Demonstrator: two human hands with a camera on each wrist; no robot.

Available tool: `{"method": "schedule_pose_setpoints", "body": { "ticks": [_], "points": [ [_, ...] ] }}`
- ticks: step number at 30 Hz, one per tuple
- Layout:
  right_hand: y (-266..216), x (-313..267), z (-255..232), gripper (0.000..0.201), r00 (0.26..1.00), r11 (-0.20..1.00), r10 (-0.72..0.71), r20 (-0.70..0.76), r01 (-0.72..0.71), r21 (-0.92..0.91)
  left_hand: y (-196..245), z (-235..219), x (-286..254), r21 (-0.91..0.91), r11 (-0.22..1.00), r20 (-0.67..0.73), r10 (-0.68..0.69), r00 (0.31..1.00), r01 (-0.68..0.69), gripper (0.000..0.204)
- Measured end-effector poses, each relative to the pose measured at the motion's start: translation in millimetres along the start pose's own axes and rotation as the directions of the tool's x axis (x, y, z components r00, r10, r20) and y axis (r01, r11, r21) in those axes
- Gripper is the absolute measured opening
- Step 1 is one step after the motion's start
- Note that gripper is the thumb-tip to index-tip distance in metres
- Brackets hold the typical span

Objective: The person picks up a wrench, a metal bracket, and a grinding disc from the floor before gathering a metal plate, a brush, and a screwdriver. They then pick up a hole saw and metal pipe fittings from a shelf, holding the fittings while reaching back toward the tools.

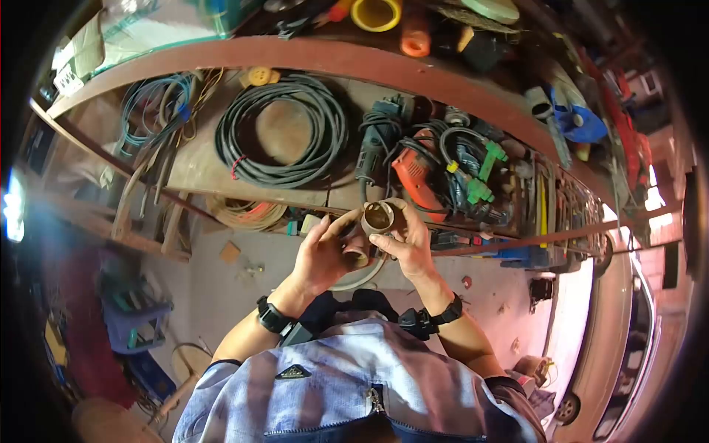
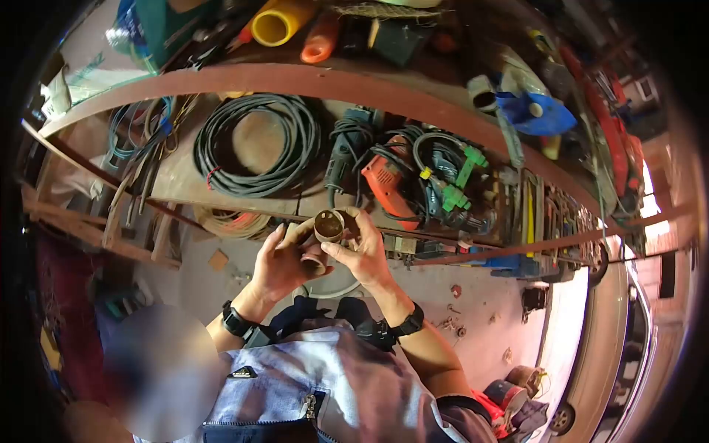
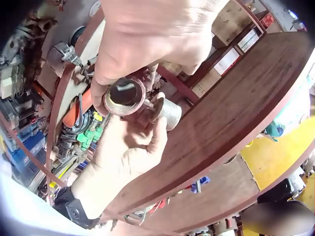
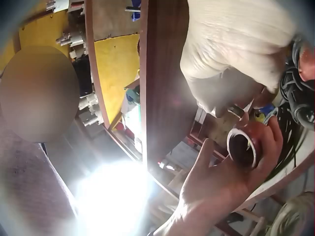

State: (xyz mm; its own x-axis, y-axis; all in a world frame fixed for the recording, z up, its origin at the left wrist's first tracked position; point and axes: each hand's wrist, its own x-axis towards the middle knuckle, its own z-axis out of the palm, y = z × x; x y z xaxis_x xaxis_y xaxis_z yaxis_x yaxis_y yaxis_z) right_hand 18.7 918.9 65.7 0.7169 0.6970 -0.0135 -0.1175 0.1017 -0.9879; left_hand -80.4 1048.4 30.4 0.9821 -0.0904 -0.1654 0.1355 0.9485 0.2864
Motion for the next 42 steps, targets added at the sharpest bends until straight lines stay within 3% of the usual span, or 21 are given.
{"method": "schedule_pose_setpoints", "body": {
  "ticks": [3,6,9,10,11,15,19,21,23,26,27,28,31,32,33,35,36,37,39,41,42],
  "points": [
    [-7,-6,-3,0.047,0.995,0.999,-0.045,-0.086,0.047,0.023,1,-9,-4,0.011,1.0,0.012,-0.021,1.0,0.021,0.054],
    [-5,-12,-19,0.046,0.994,0.999,0.026,-0.106,-0.022,0.034,6,-11,-11,0.054,0.998,-0.01,-0.04,0.999,0.04,0.057],
    [-5,-21,-32,0.046,0.984,0.997,-0.005,-0.176,0.018,0.071,15,-18,-24,0.087,0.995,-0.085,-0.047,0.995,0.055,0.061],
    [-3,-23,-39,0.045,0.977,0.998,-0.018,-0.214,0.006,-0.055,18,-21,-29,0.091,0.995,-0.127,-0.037,0.991,0.049,0.061],
    [-2,-28,-42,0.044,0.973,0.997,-0.026,-0.228,0.042,0.066,21,-24,-35,0.096,0.994,-0.169,-0.028,0.985,0.045,0.062],
    [-2,-53,-72,0.033,0.941,0.996,0.078,-0.329,-0.058,0.07,32,-41,-61,0.191,0.982,-0.263,0.042,0.964,0.009,0.063],
    [9,-78,-111,0.032,0.843,0.996,0.062,-0.534,-0.09,-0.027,36,-39,-80,0.242,0.97,-0.368,0.109,0.924,-0.018,0.065],
    [4,-87,-125,0.03,0.796,0.996,0.059,-0.602,-0.09,-0.021,38,-45,-84,0.268,0.963,-0.348,0.107,0.931,-0.011,0.063],
    [9,-94,-142,0.03,0.748,0.999,-0.004,-0.663,-0.018,-0.026,36,-46,-83,0.278,0.96,-0.37,0.125,0.921,-0.019,0.06],
    [18,-104,-176,0.034,0.68,0.964,-0.149,-0.718,-0.061,-0.258,32,-42,-76,0.299,0.954,-0.354,0.12,0.928,-0.01,0.054],
    [21,-108,-188,0.035,0.653,0.918,-0.234,-0.72,-0.096,-0.385,31,-40,-73,0.306,0.952,-0.36,0.117,0.926,-0.001,0.052],
    [13,-112,-194,0.037,0.641,0.891,-0.226,-0.734,-0.17,-0.422,28,-37,-70,0.315,0.949,-0.356,0.116,0.927,0.002,0.052],
    [15,-121,-235,0.037,0.658,0.87,-0.317,-0.683,-0.084,-0.486,15,-28,-57,0.326,0.944,-0.314,0.153,0.937,-0.045,0.054],
    [11,-126,-246,0.038,0.648,0.826,-0.304,-0.698,-0.186,-0.533,8,-24,-52,0.361,0.93,-0.294,0.185,0.938,-0.071,0.052],
    [7,-129,-257,0.038,0.646,0.828,-0.304,-0.7,-0.184,-0.529,1,-23,-48,0.366,0.928,-0.293,0.185,0.938,-0.069,0.052],
    [-1,-131,-280,0.038,0.668,0.588,-0.447,-0.595,-0.282,-0.758,-13,-21,-38,0.281,0.955,-0.238,0.165,0.957,-0.094,0.051],
    [-4,-128,-294,0.038,0.676,0.643,-0.376,-0.634,-0.302,-0.703,-22,-19,-35,0.282,0.955,-0.239,0.166,0.957,-0.095,0.051],
    [-8,-121,-309,0.038,0.678,0.644,-0.377,-0.631,-0.298,-0.705,-30,-15,-30,0.256,0.961,-0.256,0.172,0.951,-0.105,0.051],
    [-18,-98,-337,0.039,0.706,0.503,-0.482,-0.52,-0.263,-0.823,-49,-4,-21,0.224,0.965,-0.278,0.193,0.941,-0.132,0.051],
    [-27,-62,-364,0.042,0.743,0.533,-0.483,-0.463,-0.17,-0.829,-66,8,-14,0.191,0.964,-0.279,0.233,0.932,-0.184,0.051],
    [-32,-44,-372,0.043,0.768,0.458,-0.494,-0.408,-0.169,-0.873,-74,13,-12,0.159,0.966,-0.275,0.24,0.931,-0.203,0.052]
  ]
}}
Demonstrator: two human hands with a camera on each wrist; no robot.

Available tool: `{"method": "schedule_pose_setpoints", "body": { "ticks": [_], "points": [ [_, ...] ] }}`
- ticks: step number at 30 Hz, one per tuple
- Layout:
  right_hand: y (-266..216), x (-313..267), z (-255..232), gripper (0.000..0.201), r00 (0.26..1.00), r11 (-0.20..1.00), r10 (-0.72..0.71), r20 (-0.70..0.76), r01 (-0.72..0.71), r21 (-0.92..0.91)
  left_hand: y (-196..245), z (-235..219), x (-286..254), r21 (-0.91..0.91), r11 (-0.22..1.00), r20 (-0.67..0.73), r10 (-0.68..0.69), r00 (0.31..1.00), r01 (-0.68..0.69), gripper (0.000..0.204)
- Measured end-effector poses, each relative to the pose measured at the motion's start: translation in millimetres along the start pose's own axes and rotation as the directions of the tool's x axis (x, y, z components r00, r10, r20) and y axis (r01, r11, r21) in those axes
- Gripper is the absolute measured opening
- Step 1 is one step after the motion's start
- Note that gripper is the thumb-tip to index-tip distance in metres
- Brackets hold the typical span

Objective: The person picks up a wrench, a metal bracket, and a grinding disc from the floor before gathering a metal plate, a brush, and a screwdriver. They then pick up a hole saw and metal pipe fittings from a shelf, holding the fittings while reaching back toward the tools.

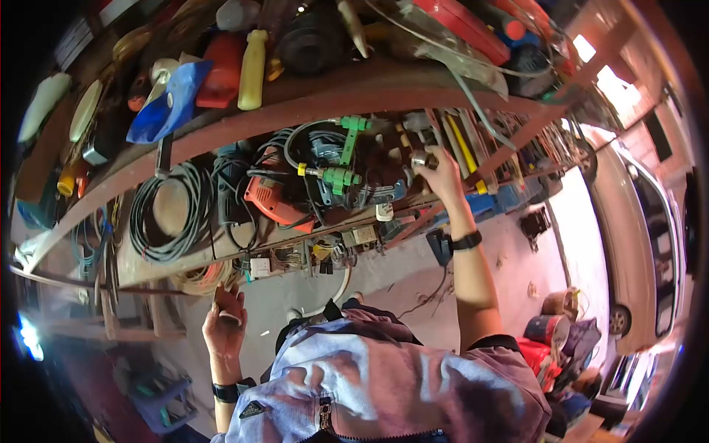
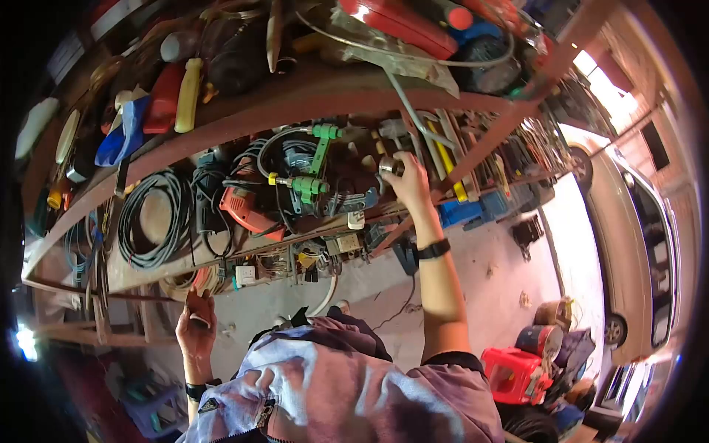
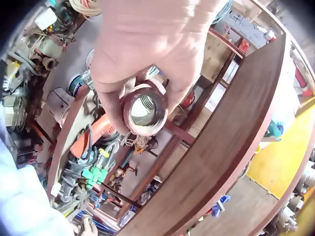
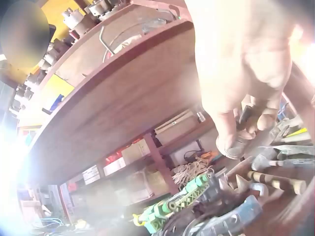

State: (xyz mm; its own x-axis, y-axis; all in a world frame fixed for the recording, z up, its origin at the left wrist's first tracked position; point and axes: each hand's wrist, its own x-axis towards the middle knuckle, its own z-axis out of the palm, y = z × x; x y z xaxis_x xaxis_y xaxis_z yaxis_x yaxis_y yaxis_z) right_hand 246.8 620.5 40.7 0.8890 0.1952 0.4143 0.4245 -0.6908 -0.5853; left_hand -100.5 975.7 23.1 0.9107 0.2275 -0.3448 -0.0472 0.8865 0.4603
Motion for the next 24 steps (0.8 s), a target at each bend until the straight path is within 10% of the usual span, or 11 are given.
{"method": "schedule_pose_setpoints", "body": {
  "ticks": [9,15,24],
  "points": [
    [57,114,81,0.028,0.824,0.801,-0.32,0.468,0.499,-0.33,-58,49,-2,0.142,0.978,-0.057,0.163,0.985,-0.154,0.043],
    [42,128,94,0.048,0.667,0.692,0.007,0.745,0.534,-0.485,-75,56,-6,0.186,0.954,-0.106,0.259,0.96,-0.237,0.048],
    [11,101,40,0.034,0.799,0.781,-0.234,0.555,0.494,-0.382,-78,43,4,0.258,0.923,-0.126,0.325,0.937,-0.286,0.049]
  ]
}}
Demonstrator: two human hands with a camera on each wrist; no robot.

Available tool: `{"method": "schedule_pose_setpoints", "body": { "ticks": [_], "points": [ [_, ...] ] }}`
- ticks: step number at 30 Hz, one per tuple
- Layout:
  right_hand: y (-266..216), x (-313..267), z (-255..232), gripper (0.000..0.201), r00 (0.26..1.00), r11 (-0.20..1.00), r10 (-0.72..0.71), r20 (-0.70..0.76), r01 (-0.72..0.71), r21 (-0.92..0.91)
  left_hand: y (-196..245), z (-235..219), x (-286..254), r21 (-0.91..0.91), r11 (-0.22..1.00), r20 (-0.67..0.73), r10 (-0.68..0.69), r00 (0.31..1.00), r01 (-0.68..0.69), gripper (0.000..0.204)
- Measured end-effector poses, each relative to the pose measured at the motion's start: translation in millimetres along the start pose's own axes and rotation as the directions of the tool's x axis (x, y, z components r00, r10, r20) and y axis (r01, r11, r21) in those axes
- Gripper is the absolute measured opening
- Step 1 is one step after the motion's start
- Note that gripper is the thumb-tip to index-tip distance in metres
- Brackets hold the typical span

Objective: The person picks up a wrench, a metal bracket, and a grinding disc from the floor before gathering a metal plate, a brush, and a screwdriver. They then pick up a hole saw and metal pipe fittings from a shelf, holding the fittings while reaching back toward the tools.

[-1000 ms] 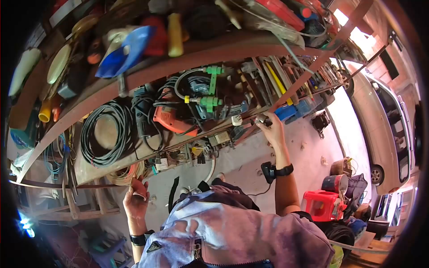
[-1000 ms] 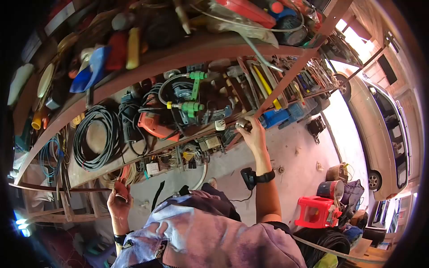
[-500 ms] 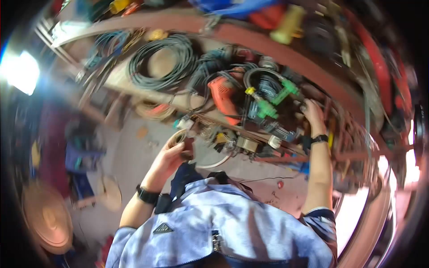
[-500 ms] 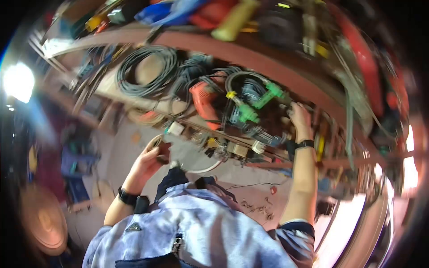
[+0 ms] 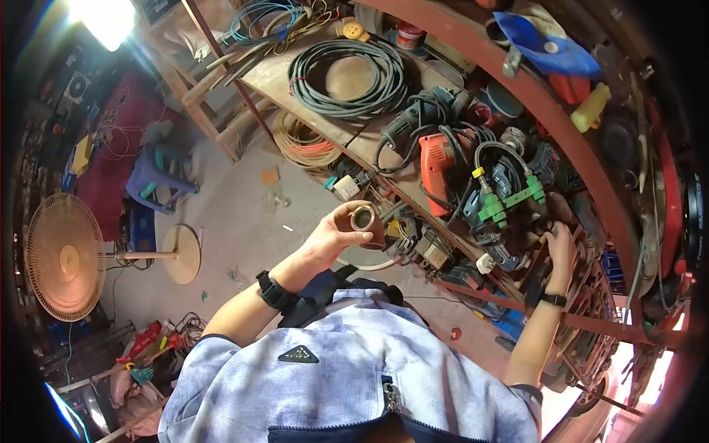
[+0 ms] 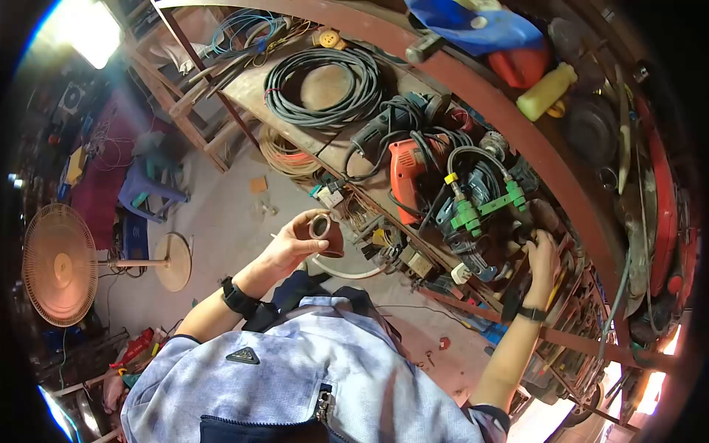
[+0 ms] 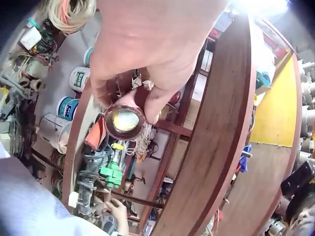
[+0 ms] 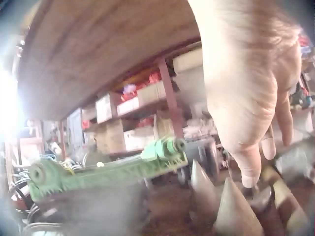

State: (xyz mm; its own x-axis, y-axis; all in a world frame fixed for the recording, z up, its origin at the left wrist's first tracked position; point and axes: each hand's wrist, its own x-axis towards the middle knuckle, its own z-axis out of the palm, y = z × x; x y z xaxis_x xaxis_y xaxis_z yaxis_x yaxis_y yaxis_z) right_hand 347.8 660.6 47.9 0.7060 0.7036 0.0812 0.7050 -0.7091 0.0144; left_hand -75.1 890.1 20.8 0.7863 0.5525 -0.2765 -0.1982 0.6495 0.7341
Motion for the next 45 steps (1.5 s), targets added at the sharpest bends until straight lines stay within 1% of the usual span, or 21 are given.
{"method": "schedule_pose_setpoints", "body": {
  "ticks": [3,5,6,9,10,13,14,15,17,19,21,23,25,27,29,31,34,36,37,38,45],
  "points": [
    [-51,-51,-41,0.022,0.999,0.984,0.031,-0.039,-0.024,0.174,7,2,6,0.025,0.998,0.127,-0.061,0.99,0.059,0.048],
    [-114,-86,-67,0.02,0.986,0.826,0.087,0.141,-0.15,0.543,5,-1,12,0.061,0.996,0.167,-0.08,0.983,0.07,0.049],
    [-130,-100,-59,0.021,0.975,0.765,-0.042,0.219,-0.11,0.634,2,-5,15,0.189,0.982,0.175,-0.041,0.984,0.008,0.048],
    [-215,-130,-40,0.019,0.878,0.487,-0.293,0.379,-0.204,0.849,0,-13,17,-0.026,0.994,0.468,-0.08,0.88,0.104,0.042],
    [-237,-135,-29,0.022,0.824,0.453,-0.369,0.43,-0.244,0.857,-5,-19,16,-0.011,0.99,0.462,-0.117,0.879,0.137,0.046],
    [-282,-140,0,0.028,0.694,0.379,-0.451,0.561,-0.421,0.825,-6,-42,8,0.143,0.987,0.386,-0.126,0.914,0.076,0.049],
    [-296,-140,5,0.031,0.624,0.311,-0.469,0.625,-0.545,0.778,-7,-53,6,0.103,0.992,0.368,-0.103,0.924,0.069,0.049],
    [-312,-142,6,0.031,0.601,0.338,-0.462,0.652,-0.561,0.756,-10,-65,1,0.07,0.994,0.356,-0.105,0.929,0.085,0.049],
    [-340,-143,11,0.03,0.57,0.21,-0.385,0.725,-0.711,0.671,-7,-87,-8,-0.012,0.981,0.278,-0.184,0.943,0.195,0.049],
    [-359,-149,31,0.03,0.509,0.253,-0.39,0.768,-0.742,0.62,-25,-113,-14,-0.022,0.989,0.283,-0.132,0.95,0.144,0.053],
    [-377,-153,51,0.029,0.392,0.122,-0.407,0.825,-0.872,0.474,-31,-135,-17,0.109,0.982,0.239,-0.174,0.955,0.151,0.056],
    [-376,-160,99,0.028,0.279,0.096,-0.425,0.861,-0.932,0.349,-50,-158,-18,0.024,0.98,0.131,-0.198,0.972,0.196,0.057],
    [-380,-166,138,0.03,0.181,-0.065,-0.345,0.921,-0.983,0.169,-87,-188,-19,0.214,0.939,-0.126,-0.246,0.961,0.268,0.049],
    [-373,-166,188,0.031,0.159,-0.001,-0.262,0.952,-0.986,0.164,-126,-218,-19,0.083,0.946,-0.25,-0.286,0.925,0.315,0.034],
    [-360,-163,242,0.03,0.128,-0.022,-0.134,0.983,-0.992,0.126,-111,-236,-19,-0.052,0.851,-0.25,-0.518,0.818,0.523,0.027],
    [-349,-154,295,0.03,0.126,-0.008,-0.104,0.987,-0.992,0.126,-158,-260,-27,-0.246,0.854,-0.217,-0.509,0.833,0.458,0.025],
    [-311,-133,385,0.027,0.13,0.051,-0.015,0.991,-0.99,0.131,-202,-271,-26,-0.363,0.823,-0.342,-0.553,0.76,0.436,0.022],
    [-278,-110,445,0.028,0.227,0.351,0.117,0.967,-0.92,0.173,-234,-272,-22,-0.463,0.784,-0.495,-0.615,0.614,0.413,0.019],
    [-278,-96,460,0.031,0.294,0.341,0.099,0.951,-0.908,0.245,-252,-277,-24,-0.471,0.777,-0.488,-0.623,0.611,0.417,0.019],
    [-292,-77,461,0.029,0.314,0.307,0.227,0.922,-0.921,0.238,-271,-286,-30,-0.461,0.767,-0.408,-0.63,0.66,0.447,0.017],
    [-286,21,550,0.021,0.529,0.639,0.28,0.801,-0.725,0.257,-337,-292,-34,-0.593,0.688,-0.263,-0.656,0.708,0.417,0.016]
  ]
}}
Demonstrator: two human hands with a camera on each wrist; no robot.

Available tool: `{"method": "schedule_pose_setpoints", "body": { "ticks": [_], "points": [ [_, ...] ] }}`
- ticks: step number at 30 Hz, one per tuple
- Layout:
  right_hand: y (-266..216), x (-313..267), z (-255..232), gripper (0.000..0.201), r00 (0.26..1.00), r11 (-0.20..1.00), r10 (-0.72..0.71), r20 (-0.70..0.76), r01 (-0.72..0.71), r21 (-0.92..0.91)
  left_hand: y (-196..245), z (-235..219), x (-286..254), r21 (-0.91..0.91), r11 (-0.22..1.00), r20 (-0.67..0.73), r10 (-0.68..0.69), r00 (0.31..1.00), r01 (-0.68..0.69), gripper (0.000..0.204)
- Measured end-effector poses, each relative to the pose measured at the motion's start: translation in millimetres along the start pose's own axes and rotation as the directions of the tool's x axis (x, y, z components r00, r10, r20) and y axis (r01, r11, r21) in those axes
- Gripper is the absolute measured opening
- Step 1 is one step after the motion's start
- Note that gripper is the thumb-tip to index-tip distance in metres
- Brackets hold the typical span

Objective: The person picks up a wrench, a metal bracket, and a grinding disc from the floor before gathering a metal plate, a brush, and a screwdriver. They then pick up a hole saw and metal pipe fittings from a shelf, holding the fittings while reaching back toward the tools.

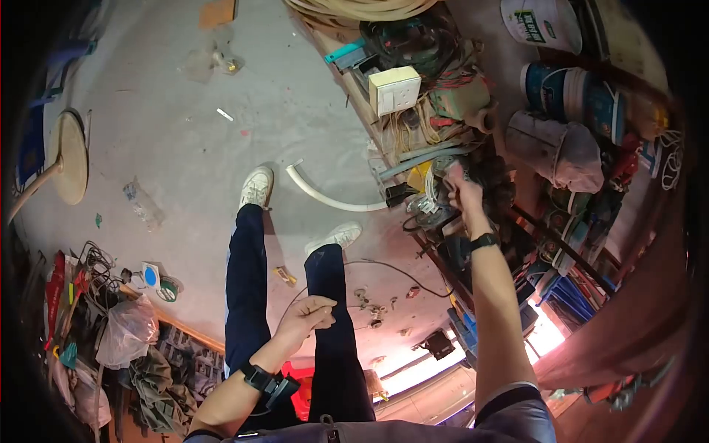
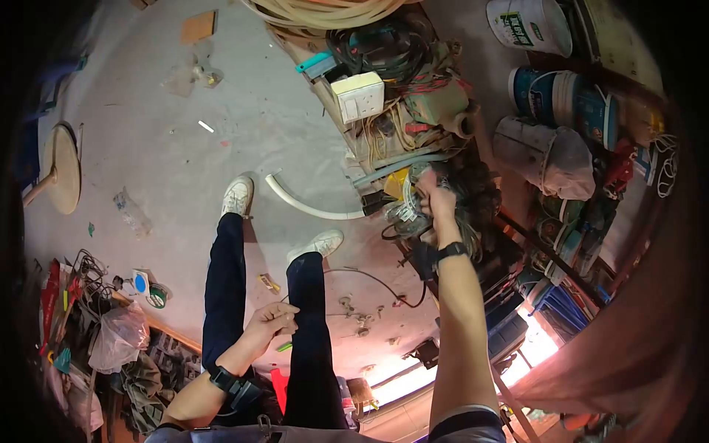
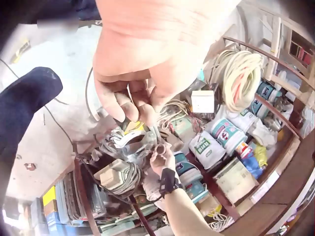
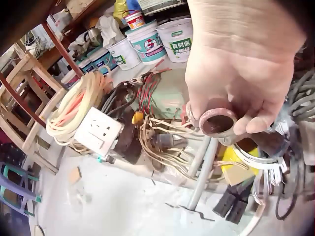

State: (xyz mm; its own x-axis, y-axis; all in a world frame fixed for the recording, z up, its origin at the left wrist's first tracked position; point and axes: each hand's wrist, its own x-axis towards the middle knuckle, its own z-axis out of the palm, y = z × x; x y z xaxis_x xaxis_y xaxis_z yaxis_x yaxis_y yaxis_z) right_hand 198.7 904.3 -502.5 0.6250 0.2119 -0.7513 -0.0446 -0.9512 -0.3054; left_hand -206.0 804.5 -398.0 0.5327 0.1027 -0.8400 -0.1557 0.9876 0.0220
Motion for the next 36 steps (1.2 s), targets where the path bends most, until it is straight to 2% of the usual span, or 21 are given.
{"method": "schedule_pose_setpoints", "body": {
  "ticks": [2,4,6,8,11,12,14,16,18,20,22,24,25,26,28,29,30,32,33,34,36],
  "points": [
    [-26,12,9,0.024,0.997,0.996,-0.074,0.016,0.075,-0.057,3,-1,5,0.0,0.999,-0.035,-0.043,0.998,0.043,0.019],
    [-31,59,10,0.035,0.977,0.878,-0.205,-0.063,0.155,-0.453,5,-7,9,-0.003,0.999,-0.027,-0.049,0.998,0.049,0.021],
    [-43,69,24,0.045,0.768,0.634,-0.61,-0.196,0.324,-0.702,10,-10,11,-0.033,0.998,-0.055,-0.047,0.997,0.045,0.021],
    [-64,73,38,0.051,0.749,0.621,-0.641,-0.166,0.379,-0.686,12,-15,14,-0.036,0.998,-0.049,-0.056,0.997,0.054,0.022],
    [-83,86,58,0.052,0.738,0.408,-0.673,-0.057,0.305,-0.86,8,-14,20,-0.058,0.997,-0.039,-0.051,0.998,0.049,0.022],
    [-84,91,63,0.052,0.745,0.408,-0.665,-0.053,0.303,-0.862,8,-12,22,-0.061,0.996,-0.043,-0.061,0.997,0.058,0.022],
    [-88,99,73,0.047,0.648,0.224,-0.761,0.035,0.313,-0.923,12,-5,24,-0.091,0.989,-0.039,-0.123,0.992,0.12,0.022],
    [-86,103,82,0.045,0.638,0.214,-0.768,0.05,0.33,-0.919,12,-4,26,-0.109,0.987,-0.024,-0.118,0.993,0.114,0.023],
    [-81,103,86,0.043,0.548,0.244,-0.836,0.015,0.396,-0.885,16,-3,26,-0.1,0.985,0.016,-0.138,0.99,0.139,0.025],
    [-73,102,82,0.037,0.556,0.274,-0.831,0.012,0.428,-0.861,21,-3,25,-0.084,0.986,0.004,-0.144,0.99,0.144,0.025],
    [-72,105,84,0.031,0.535,0.205,-0.834,0.134,0.526,-0.825,28,-6,23,-0.085,0.989,0.002,-0.118,0.993,0.117,0.024],
    [-71,112,88,0.028,0.494,0.207,-0.858,0.138,0.58,-0.788,34,-10,20,-0.08,0.992,-0.019,-0.096,0.995,0.095,0.025],
    [-71,123,91,0.029,0.5,0.253,-0.859,0.112,0.604,-0.756,38,-12,19,-0.065,0.994,-0.011,-0.094,0.995,0.093,0.025],
    [-72,126,96,0.024,0.452,0.292,-0.891,0.027,0.619,-0.729,42,-13,19,-0.052,0.994,-0.001,-0.094,0.996,0.093,0.026],
    [-75,129,99,0.029,0.561,0.353,-0.824,0.076,0.614,-0.706,46,-17,15,-0.063,0.995,-0.012,-0.084,0.996,0.083,0.026],
    [-75,125,102,0.035,0.517,0.341,-0.853,0.067,0.651,-0.678,43,-21,14,-0.058,0.996,-0.001,-0.073,0.997,0.073,0.026],
    [-76,120,103,0.036,0.536,0.305,-0.84,0.084,0.595,-0.744,42,-26,14,-0.05,0.997,0.012,-0.061,0.998,0.062,0.026],
    [-72,113,102,0.033,0.4,0.265,-0.915,0.057,0.7,-0.663,42,-28,11,-0.041,0.998,-0.004,-0.047,0.999,0.047,0.026],
    [-65,106,98,0.032,0.508,0.399,-0.861,0.002,0.678,-0.617,45,-28,8,-0.047,0.998,-0.006,-0.049,0.999,0.049,0.025],
    [-57,95,94,0.032,0.509,0.402,-0.861,-0.002,0.677,-0.617,49,-26,6,-0.051,0.998,-0.003,-0.047,0.999,0.046,0.025],
    [-36,74,87,0.027,0.367,0.329,-0.93,-0.024,0.801,-0.5,56,-21,0,-0.038,0.999,-0.021,-0.032,0.999,0.031,0.025]
  ]
}}
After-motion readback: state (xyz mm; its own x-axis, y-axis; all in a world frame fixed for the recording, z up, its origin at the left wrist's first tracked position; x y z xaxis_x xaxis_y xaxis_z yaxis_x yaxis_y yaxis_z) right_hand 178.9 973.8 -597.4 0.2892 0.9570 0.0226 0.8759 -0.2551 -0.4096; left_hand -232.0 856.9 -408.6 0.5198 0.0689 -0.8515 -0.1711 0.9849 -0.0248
